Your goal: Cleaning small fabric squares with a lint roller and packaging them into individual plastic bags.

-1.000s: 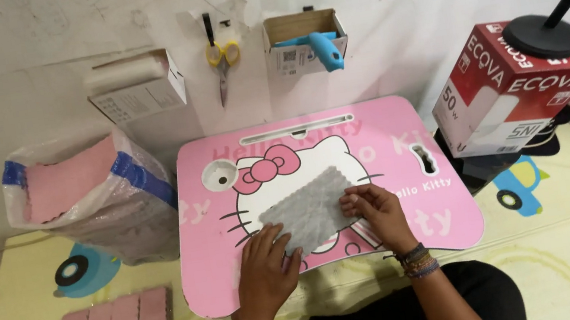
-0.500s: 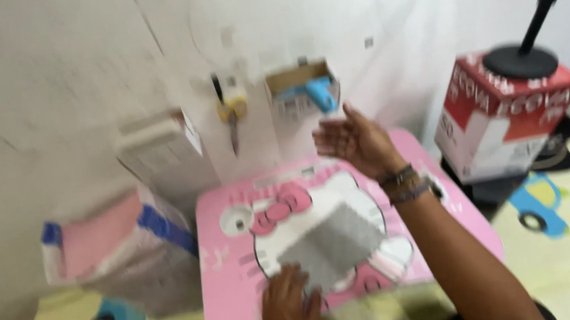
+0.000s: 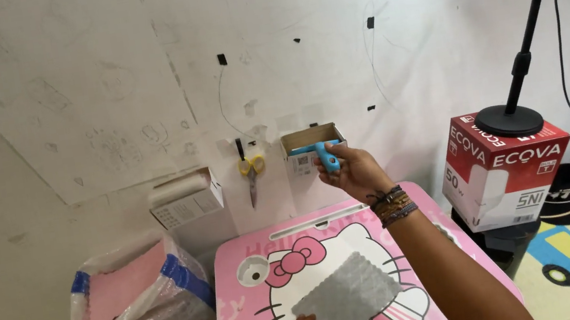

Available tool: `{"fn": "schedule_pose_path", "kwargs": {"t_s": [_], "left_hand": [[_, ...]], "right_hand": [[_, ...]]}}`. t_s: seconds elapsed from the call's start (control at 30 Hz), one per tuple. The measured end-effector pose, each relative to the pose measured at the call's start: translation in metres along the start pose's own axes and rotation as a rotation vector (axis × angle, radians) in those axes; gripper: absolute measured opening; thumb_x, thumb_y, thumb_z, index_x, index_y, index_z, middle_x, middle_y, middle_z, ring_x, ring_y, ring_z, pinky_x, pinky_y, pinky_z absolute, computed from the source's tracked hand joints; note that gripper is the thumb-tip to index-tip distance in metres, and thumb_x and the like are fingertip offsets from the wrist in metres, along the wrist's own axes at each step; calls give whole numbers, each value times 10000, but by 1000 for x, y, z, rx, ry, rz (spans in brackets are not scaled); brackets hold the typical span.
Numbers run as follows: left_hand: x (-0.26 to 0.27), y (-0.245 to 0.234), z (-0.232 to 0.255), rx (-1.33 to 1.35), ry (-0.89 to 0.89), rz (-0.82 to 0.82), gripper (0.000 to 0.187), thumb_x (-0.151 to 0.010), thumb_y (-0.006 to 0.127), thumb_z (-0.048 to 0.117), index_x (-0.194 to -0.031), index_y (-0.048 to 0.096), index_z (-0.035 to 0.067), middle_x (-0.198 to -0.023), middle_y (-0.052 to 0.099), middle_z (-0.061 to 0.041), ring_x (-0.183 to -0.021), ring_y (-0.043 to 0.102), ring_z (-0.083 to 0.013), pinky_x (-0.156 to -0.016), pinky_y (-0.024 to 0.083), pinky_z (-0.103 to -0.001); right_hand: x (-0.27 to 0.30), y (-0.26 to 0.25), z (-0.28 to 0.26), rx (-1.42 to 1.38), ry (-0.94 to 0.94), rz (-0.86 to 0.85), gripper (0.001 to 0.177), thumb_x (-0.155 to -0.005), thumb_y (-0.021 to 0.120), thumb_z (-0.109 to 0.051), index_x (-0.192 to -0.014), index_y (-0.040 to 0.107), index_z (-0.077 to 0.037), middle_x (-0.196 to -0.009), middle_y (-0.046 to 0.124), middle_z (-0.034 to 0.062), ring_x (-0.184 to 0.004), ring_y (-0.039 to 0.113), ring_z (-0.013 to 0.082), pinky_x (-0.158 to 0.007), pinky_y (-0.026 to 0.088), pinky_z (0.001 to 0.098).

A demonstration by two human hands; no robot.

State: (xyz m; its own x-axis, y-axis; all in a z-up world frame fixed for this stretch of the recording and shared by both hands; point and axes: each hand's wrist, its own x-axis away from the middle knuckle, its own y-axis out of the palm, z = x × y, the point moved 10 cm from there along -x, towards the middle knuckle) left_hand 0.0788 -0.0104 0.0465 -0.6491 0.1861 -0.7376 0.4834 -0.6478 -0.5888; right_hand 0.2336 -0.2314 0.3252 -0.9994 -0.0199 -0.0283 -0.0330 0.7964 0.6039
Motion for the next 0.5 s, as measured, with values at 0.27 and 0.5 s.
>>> {"fn": "schedule_pose_path", "kwargs": {"t_s": [0.27, 0.5], "left_hand": [[-26, -39, 34, 80, 36, -122, 337, -894, 722, 383, -1087, 759, 109, -1275, 696, -100, -1203, 626, -318, -980, 472, -501], [-38, -81, 69, 72, 58, -73, 334, -943, 688, 329, -1122, 731, 50, -1277, 687, -129, -1226, 610, -329, -1036, 452, -487]], "right_hand": [[59, -7, -22, 171, -244, -152, 220, -925, 592, -18, -1130, 587, 63, -983, 691, 283, -850, 699, 374, -797, 627, 493], [182, -50, -11, 706, -308, 85, 425, -913, 512, -22, -1333, 550, -73, -795, 615, 143, -551, 494, 186, -466, 400, 310]]}}
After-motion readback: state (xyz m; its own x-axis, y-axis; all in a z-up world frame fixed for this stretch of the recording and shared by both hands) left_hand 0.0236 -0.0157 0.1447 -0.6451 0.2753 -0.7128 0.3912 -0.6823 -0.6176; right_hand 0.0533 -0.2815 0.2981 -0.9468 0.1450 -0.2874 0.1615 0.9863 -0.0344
